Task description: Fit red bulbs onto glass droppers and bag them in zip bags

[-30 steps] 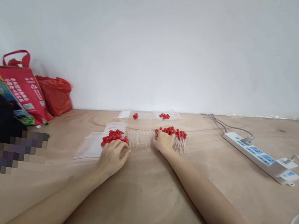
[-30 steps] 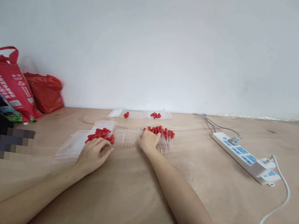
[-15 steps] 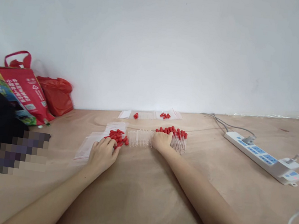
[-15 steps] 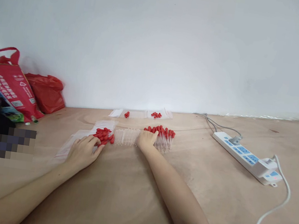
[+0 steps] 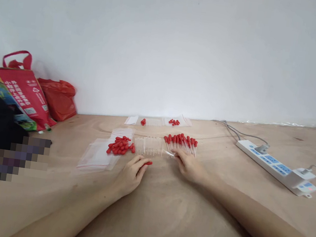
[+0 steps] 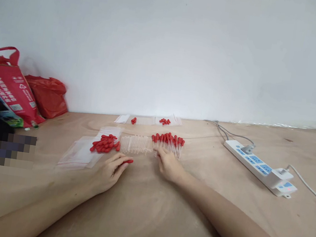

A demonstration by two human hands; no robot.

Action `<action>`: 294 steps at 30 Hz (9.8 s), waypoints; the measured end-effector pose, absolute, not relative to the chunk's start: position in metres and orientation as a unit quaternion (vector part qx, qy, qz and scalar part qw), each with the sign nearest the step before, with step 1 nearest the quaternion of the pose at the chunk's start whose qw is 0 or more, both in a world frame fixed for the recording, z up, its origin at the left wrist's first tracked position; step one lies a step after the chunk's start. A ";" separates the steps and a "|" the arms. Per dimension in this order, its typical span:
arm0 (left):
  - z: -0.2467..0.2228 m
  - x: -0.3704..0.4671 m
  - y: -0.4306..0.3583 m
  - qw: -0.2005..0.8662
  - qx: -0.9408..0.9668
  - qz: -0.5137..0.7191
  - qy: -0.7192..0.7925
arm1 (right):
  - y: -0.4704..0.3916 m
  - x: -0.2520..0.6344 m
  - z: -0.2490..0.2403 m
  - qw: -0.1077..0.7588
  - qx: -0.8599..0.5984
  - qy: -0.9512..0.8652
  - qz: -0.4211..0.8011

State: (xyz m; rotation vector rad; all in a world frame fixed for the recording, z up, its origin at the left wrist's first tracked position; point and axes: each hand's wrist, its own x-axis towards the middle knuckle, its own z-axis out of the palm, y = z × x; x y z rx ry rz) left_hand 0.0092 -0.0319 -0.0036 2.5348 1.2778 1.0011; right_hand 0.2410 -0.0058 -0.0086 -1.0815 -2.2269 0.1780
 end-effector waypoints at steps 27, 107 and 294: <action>0.001 0.012 -0.033 0.150 0.844 0.319 0.404 | -0.026 0.224 -0.020 0.315 -0.324 -0.892 0.015; 0.001 -0.035 0.010 -0.209 0.765 0.238 0.561 | 0.051 0.156 0.010 0.099 -0.698 -0.708 0.027; 0.001 0.007 -0.021 0.105 0.844 0.301 0.431 | -0.029 0.238 -0.015 0.302 -0.419 -0.856 -0.015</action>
